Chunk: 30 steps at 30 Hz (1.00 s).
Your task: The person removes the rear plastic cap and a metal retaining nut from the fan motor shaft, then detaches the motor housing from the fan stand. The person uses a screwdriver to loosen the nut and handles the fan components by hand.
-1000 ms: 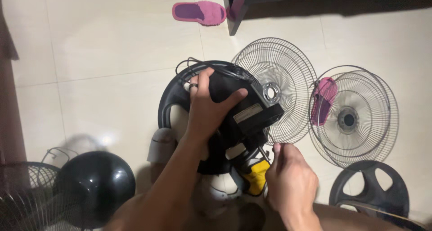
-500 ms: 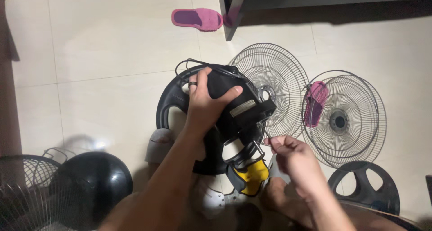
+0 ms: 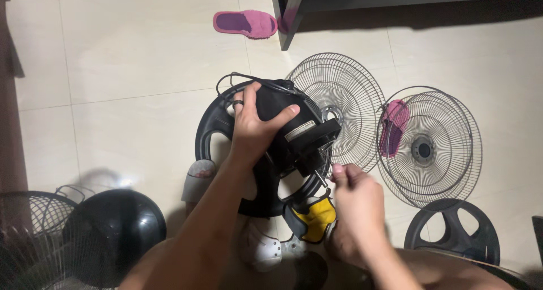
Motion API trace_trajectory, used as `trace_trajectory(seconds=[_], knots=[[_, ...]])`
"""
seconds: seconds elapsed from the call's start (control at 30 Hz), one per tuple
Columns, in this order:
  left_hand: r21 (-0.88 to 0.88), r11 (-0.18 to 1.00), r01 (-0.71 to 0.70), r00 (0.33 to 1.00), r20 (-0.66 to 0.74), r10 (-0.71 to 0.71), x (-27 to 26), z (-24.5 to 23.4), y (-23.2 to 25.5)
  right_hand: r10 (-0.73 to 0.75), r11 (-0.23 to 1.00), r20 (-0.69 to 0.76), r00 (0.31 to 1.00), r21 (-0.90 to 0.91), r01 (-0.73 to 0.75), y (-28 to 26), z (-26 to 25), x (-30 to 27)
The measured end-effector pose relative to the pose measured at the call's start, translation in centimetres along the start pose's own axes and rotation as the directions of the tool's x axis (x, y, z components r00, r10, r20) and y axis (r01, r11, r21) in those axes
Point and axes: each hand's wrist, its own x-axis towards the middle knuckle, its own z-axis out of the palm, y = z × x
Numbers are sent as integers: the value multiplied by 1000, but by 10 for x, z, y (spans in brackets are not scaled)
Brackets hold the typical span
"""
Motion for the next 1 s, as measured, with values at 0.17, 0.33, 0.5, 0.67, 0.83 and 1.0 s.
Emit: trace_trajectory(seconds=[0.17, 0.33, 0.5, 0.67, 0.83, 1.0], knots=[[558, 569, -604, 727, 92, 681, 4, 0, -7, 211, 599, 517, 829, 602, -528, 12, -20, 34], [14, 1000, 18, 1000, -18, -17, 9, 2, 4, 163, 696, 459, 873, 574, -431, -12, -28, 19], [20, 997, 73, 997, 1, -73, 6, -1, 10, -661, 742, -201, 723, -321, 589, -19, -17, -19], [10, 1000, -1, 1000, -31, 2, 4, 0, 4, -655, 737, -225, 721, -402, 544, -10, -7, -13], [48, 998, -46, 999, 3, 46, 6, -1, 4, 161, 546, 554, 817, 639, -542, 2, -14, 23], [-18, 998, 54, 997, 47, -53, 5, -2, 3, 176, 531, 629, 757, 587, -612, -7, -39, 23]])
